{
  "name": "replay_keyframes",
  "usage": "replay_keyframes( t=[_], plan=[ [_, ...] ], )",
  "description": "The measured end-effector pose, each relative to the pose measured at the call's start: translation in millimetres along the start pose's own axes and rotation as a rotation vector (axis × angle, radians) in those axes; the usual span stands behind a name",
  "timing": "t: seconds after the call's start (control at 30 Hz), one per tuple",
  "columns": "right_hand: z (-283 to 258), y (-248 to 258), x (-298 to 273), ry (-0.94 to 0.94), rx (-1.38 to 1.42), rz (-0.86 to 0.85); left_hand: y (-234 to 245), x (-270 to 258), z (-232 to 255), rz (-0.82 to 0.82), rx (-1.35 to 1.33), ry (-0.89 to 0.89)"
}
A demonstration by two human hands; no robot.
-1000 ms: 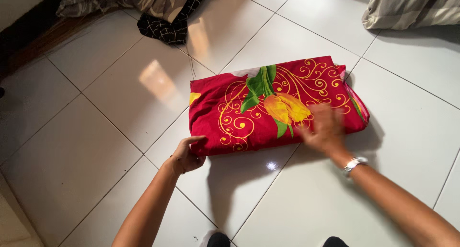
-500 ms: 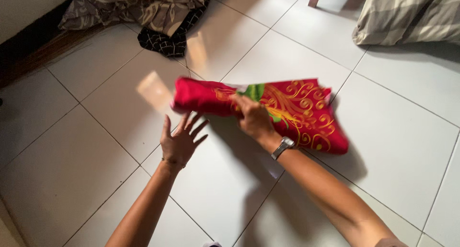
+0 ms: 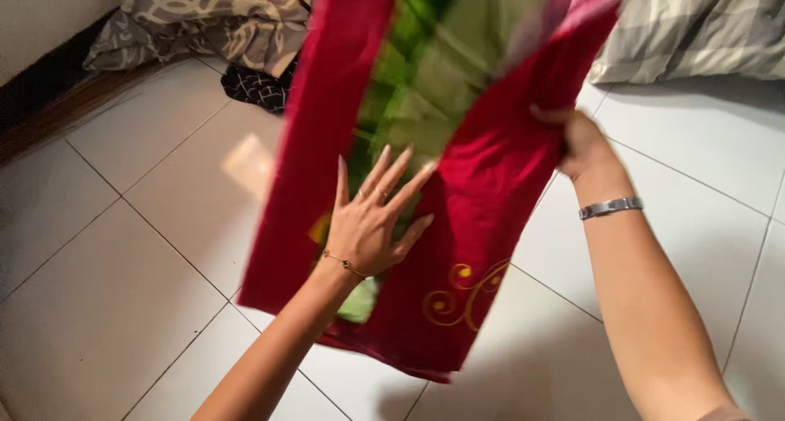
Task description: The person folds a red floral-patterned cloth on a small table, then places it on a bed with other folded items. The person then folds a black checkered cloth on the floor and adds it to the stack on the bed.
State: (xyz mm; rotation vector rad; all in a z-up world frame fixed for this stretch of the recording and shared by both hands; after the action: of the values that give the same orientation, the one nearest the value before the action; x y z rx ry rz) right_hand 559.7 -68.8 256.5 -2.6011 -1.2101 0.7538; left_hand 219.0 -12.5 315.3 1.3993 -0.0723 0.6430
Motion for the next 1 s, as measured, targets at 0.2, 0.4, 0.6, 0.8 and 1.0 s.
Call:
replay_keyframes(
  t=[0.2,0.4,0.6,0.8,1.0],
  plan=[
    [152,143,5,0.230,-1.464,0.199,-182,-124,-33,-0.923,-0.020,0.314],
    [221,116,-121,0.644,-1.989,-0.121,-208,-168,-119,-0.674,-0.125,0.272],
    [222,75,-198,0.879,-1.837,-0.438,-226,-208,-157,-0.647,-0.521,0.980],
    [254,7,-250,0.967,-1.641,-0.566,-241,-196,-140,-0.710,-0.728,0.833],
    [275,-25,-234,0.847,-1.750,-0.291,-236,-204,-129,-0.848,-0.987,1.034]
  ],
)
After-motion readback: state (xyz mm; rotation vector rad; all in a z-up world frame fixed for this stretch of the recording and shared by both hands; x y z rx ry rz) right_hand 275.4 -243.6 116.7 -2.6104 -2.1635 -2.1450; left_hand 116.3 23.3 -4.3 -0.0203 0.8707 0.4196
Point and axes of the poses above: each hand's wrist, its own x-axis towards the middle knuckle, its own y-axis out of the back of the hand, z = x × y, the point moved 8 cm from there along x, towards the middle knuckle, and after that the axes turned 2 degrees about -y, right-handed, at the moved point
